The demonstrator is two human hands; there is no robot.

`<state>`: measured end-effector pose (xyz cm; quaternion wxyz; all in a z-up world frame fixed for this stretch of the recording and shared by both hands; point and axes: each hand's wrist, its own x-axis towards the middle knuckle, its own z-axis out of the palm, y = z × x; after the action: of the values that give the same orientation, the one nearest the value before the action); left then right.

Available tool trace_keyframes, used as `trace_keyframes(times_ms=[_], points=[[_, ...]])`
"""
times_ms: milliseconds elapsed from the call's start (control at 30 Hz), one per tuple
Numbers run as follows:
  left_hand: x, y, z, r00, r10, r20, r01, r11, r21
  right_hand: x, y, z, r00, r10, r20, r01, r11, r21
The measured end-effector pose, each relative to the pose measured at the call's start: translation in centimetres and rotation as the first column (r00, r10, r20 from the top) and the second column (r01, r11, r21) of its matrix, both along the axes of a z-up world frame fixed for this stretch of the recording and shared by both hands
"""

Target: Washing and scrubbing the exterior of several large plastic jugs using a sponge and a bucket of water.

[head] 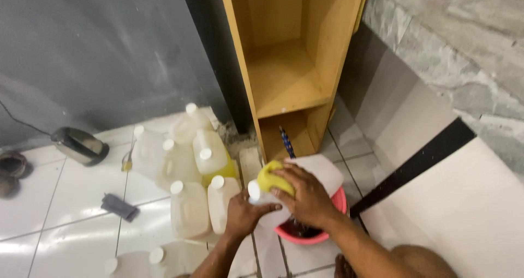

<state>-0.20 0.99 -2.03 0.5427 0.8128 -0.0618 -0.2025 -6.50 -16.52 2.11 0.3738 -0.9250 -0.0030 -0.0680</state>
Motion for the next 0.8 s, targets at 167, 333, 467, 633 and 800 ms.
trace_keyframes(times_ms=[167,333,467,633,800], points=[[-0.9,-0.1,1.7,1.000,-0.018,-0.001,0.018,0.994,0.108,1.8,-3.0,-4.1,0.941,-0.270,-0.203,0.289,0.955,0.070],[-0.7,0.0,1.9,0.999,0.028,0.035,-0.030,0.998,0.059,0.0,-0.9,-0.3,0.999,0.041,0.029,-0.043,0.997,0.069],[-1.0,0.7,0.0,0.994,0.007,0.113,-0.031,0.976,0.214,1.0,-2.5,-2.0,0.950,-0.221,-0.219,0.242,0.967,0.076],[-0.5,1.3,-3.5,0.864,-0.137,0.485,-0.002,0.962,0.275,-0.3,-0.5,0.0,0.976,0.121,0.181,-0.119,0.993,-0.020],[-0.2,1.4,-5.2,0.780,-0.089,0.619,-0.056,0.976,0.212,1.6,-3.6,-0.4,0.915,-0.280,-0.291,0.282,0.959,-0.036]])
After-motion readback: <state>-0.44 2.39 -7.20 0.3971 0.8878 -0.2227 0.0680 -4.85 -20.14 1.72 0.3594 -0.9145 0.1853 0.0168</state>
